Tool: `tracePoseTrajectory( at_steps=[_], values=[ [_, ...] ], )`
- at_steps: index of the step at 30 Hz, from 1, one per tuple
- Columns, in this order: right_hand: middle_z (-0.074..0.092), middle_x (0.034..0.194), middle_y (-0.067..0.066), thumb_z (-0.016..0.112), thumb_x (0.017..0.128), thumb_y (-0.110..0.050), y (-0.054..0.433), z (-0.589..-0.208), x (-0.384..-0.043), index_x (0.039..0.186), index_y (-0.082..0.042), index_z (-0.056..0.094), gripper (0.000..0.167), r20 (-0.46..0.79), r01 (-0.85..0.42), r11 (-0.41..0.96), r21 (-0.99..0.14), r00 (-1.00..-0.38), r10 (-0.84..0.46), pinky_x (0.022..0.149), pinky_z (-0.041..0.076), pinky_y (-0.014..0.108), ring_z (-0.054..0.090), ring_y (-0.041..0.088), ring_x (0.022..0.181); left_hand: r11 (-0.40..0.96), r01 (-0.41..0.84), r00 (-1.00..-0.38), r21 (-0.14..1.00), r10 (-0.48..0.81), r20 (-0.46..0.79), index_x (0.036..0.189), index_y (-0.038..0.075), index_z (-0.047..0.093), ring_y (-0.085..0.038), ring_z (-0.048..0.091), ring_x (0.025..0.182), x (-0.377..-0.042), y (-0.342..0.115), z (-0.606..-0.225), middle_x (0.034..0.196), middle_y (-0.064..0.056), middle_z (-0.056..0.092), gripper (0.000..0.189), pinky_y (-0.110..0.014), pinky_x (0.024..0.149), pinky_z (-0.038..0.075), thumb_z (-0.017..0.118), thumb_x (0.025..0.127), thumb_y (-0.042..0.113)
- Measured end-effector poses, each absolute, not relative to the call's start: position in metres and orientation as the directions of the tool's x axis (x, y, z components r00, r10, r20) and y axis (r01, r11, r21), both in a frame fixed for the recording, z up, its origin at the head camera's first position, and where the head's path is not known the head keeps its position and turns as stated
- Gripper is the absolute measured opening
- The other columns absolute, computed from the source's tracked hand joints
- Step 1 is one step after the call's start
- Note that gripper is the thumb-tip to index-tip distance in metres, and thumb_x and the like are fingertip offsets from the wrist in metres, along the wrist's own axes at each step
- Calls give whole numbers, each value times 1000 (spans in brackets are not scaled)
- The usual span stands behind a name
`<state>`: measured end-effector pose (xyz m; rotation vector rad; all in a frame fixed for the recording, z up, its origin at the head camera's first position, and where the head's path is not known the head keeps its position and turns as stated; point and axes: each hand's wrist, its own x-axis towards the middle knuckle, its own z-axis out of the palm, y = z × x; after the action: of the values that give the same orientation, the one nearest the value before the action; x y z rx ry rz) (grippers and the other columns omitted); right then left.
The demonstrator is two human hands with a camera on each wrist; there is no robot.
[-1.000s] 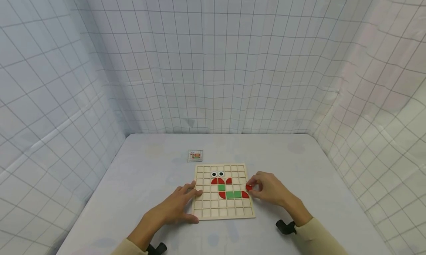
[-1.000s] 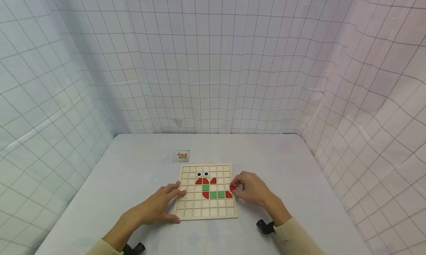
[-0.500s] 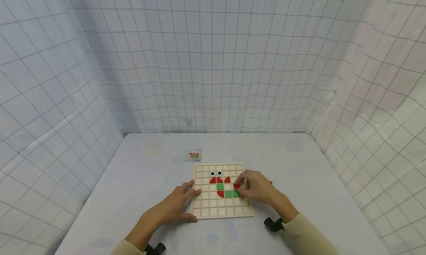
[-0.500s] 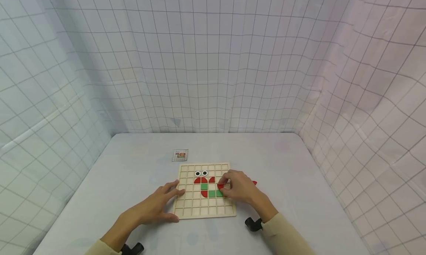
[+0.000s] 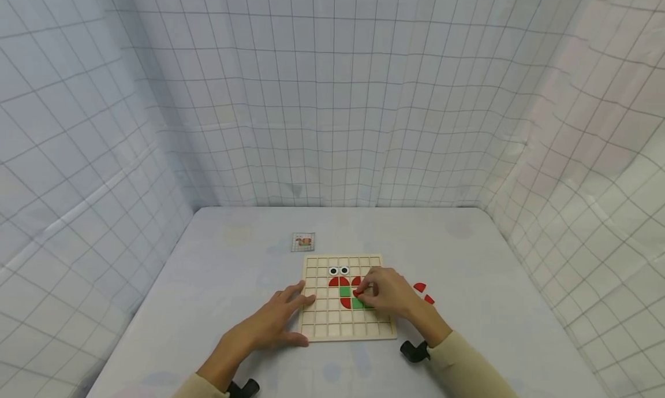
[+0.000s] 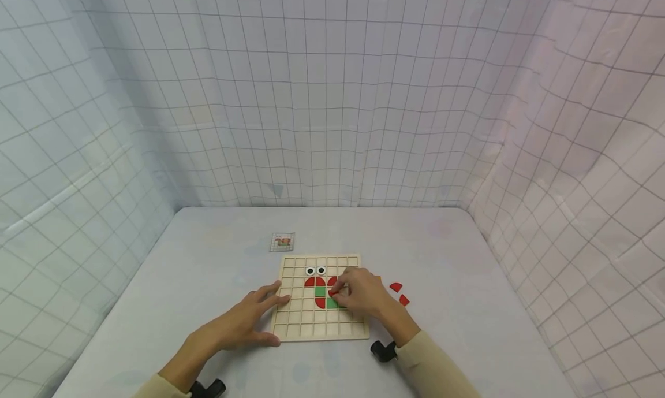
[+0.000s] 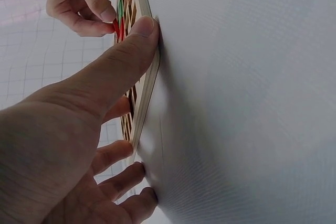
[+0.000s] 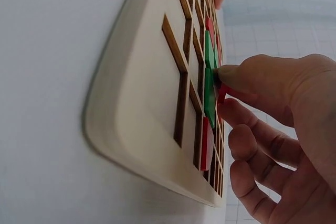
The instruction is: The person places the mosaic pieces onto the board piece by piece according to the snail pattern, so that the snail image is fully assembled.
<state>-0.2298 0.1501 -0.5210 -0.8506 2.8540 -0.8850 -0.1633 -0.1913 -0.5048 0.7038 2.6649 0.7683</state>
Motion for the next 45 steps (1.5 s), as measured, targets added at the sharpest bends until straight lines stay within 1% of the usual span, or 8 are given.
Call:
tracePoseTrajectory(
  at_steps=[4, 12, 17, 21, 26, 31, 39, 45],
  values=[
    [78, 102, -6, 92, 100, -16, 149, -518, -228, 104, -19, 91, 5, 112, -474, 703, -529, -861, -496, 71, 50, 22, 60, 9, 82, 740, 371, -843, 562, 522, -131, 171, 14, 58, -61, 44, 164, -164, -191, -505, 190, -27, 32, 97, -77, 127, 49, 100, 91, 48],
    [76, 103, -9, 91, 102, -19, 145, -518, -229, 105, -19, 93, 4, 86, -464, 719, -516, -864, -496, 71, 50, 22, 57, 4, 81, 754, 340, -853, 562, 498, -153, 171, 16, 59, -58, 44, 165, -164, -190, -505, 190, -25, 33, 97, -75, 129, 49, 102, 89, 46],
    [74, 103, -10, 91, 103, -23, 143, -519, -228, 104, -17, 93, 7, 60, -438, 742, -507, -877, -477, 71, 49, 23, 57, 7, 83, 759, 339, -854, 556, 496, -156, 171, 15, 59, -58, 46, 164, -164, -190, -505, 190, -25, 33, 98, -75, 128, 50, 103, 88, 45],
    [72, 100, -11, 91, 104, -26, 142, -519, -228, 101, -16, 93, 10, 51, -410, 751, -517, -891, -451, 69, 48, 22, 56, 7, 82, 764, 336, -856, 550, 492, -160, 171, 16, 59, -59, 45, 165, -165, -190, -505, 190, -24, 32, 97, -74, 128, 50, 102, 89, 46],
    [74, 96, -8, 92, 103, -20, 142, -517, -230, 99, -15, 93, 6, 70, -417, 712, -564, -884, -463, 66, 49, 21, 56, 5, 79, 772, 317, -863, 552, 476, -170, 171, 16, 59, -58, 42, 167, -165, -190, -505, 191, -23, 32, 97, -75, 130, 48, 103, 89, 45],
    [76, 96, -8, 93, 102, -19, 142, -517, -230, 98, -14, 93, 6, 76, -413, 706, -576, -886, -457, 67, 50, 21, 58, 4, 79, 768, 314, -862, 558, 477, -172, 170, 16, 60, -59, 42, 167, -166, -189, -503, 191, -24, 32, 96, -75, 130, 48, 103, 89, 45],
    [75, 96, -9, 96, 99, -21, 135, -517, -232, 97, -17, 93, 5, 21, -314, 742, -592, -927, -375, 69, 49, 24, 59, 11, 84, 769, 306, -865, 562, 471, -174, 169, 17, 61, -60, 42, 167, -168, -189, -503, 190, -24, 33, 96, -76, 130, 47, 104, 88, 43],
    [76, 96, -9, 96, 98, -19, 132, -519, -233, 94, -20, 92, 6, 30, -311, 756, -576, -932, -360, 69, 51, 25, 60, 9, 83, 758, 316, -858, 570, 485, -168, 170, 15, 60, -60, 43, 166, -166, -190, -504, 190, -26, 33, 96, -76, 130, 47, 103, 89, 44]
  ],
)
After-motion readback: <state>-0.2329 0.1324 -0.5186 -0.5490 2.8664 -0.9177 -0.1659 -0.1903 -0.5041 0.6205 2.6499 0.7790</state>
